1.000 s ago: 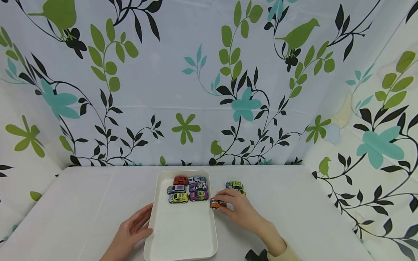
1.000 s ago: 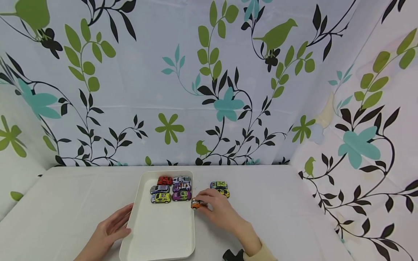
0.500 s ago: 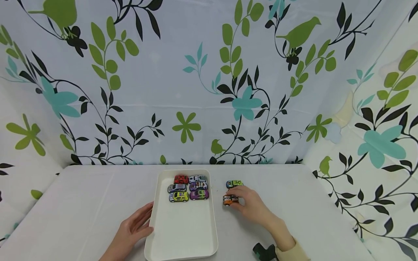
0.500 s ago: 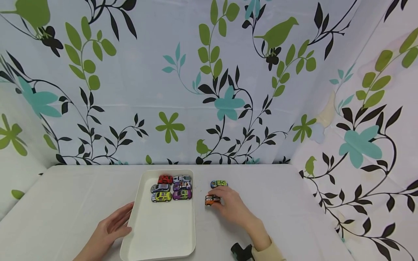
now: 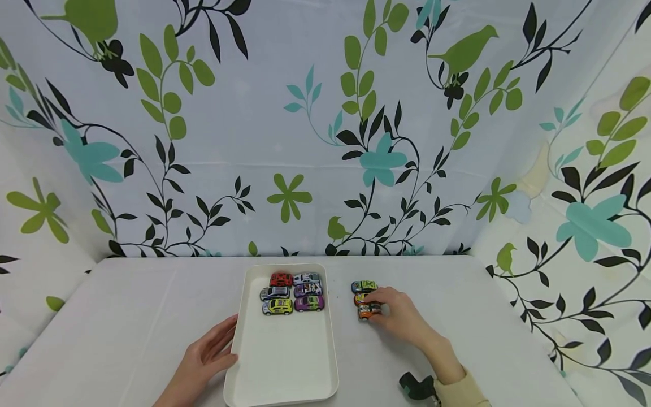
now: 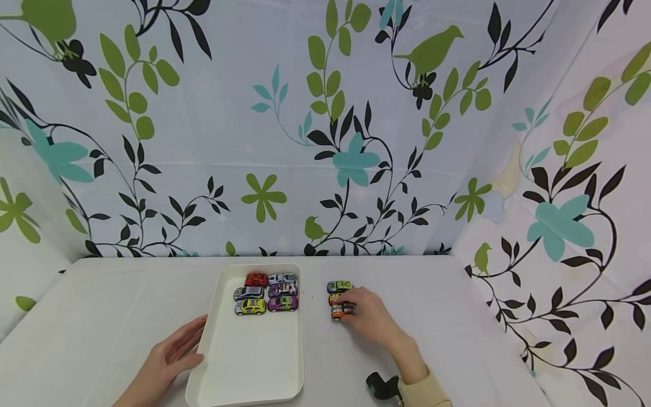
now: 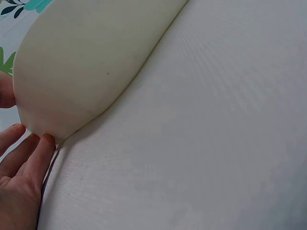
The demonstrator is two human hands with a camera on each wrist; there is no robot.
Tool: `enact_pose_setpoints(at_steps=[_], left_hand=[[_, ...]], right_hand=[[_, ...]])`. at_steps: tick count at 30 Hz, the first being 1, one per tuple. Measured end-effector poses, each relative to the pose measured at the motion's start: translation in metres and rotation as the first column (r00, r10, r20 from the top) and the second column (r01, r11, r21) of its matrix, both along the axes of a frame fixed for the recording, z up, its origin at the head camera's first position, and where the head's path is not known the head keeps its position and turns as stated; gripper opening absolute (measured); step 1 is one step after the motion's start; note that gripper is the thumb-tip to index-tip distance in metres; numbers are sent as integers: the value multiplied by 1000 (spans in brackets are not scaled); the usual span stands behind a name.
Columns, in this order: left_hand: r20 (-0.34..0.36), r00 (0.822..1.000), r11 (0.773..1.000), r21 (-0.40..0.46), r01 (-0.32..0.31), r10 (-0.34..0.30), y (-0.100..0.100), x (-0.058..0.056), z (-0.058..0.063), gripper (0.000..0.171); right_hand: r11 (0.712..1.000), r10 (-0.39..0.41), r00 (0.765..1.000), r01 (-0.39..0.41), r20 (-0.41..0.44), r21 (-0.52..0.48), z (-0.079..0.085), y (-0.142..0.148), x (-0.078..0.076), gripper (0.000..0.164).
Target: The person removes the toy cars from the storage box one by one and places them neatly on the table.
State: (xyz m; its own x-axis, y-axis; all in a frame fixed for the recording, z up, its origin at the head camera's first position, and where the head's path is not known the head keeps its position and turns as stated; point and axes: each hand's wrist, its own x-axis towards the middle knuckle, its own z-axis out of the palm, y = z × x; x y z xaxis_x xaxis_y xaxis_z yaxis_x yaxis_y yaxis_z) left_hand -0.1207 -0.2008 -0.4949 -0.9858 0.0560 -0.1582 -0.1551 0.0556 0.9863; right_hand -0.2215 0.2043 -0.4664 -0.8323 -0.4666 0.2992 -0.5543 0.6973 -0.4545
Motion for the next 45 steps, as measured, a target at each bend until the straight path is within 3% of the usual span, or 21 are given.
enact_pose_setpoints(at_steps=[11, 31, 45], left_hand=[[-33, 999, 1000, 25, 11, -10, -1, 2, -1, 71], [11, 1000, 1000, 8, -2, 2, 0, -1, 1, 72], [-31, 999, 1000, 16, 9, -9, 0, 1, 0, 72]], right_hand=[[999, 36, 998, -36, 43, 16, -4, 5, -3, 34], [999, 28, 999, -27, -31, 41, -6, 8, -4, 32], [999, 19, 1000, -18, -25, 35, -4, 10, -4, 31]])
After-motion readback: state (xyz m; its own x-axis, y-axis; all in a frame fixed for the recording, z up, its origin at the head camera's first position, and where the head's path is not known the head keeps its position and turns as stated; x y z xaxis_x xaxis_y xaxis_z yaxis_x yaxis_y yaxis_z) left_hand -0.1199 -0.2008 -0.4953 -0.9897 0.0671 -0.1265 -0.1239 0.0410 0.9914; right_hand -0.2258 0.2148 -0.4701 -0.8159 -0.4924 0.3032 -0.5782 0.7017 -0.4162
